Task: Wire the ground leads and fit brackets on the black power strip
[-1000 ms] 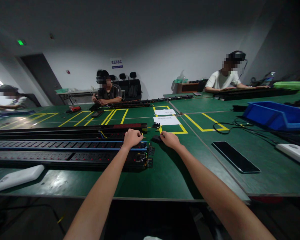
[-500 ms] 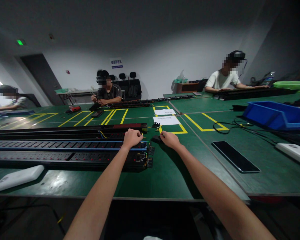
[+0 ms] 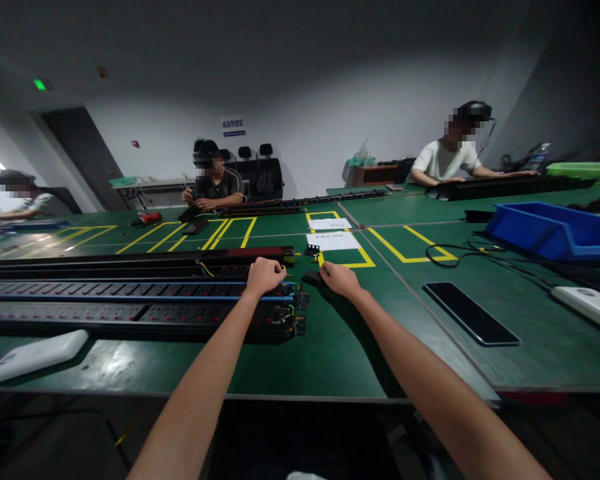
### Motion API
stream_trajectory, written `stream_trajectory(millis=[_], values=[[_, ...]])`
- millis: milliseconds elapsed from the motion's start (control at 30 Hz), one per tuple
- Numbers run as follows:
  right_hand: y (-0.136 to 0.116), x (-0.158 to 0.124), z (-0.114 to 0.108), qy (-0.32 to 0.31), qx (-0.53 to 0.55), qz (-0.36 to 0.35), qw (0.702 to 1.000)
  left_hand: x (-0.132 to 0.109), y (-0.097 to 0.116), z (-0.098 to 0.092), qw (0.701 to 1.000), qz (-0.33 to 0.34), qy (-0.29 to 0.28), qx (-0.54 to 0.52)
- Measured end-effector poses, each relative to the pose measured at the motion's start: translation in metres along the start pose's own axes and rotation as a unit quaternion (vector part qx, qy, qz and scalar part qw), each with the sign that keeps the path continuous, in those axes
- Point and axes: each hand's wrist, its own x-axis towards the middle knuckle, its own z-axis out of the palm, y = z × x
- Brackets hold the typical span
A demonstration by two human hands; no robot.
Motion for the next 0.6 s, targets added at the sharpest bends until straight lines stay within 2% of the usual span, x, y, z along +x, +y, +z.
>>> stream_trajectory(millis=[600], values=[[0.0020, 0.0012, 0.0027, 0.009, 0.003, -0.006, 1.000, -0.0003, 0.0013, -0.0015, 1.000, -0.001, -0.005, 0.001]])
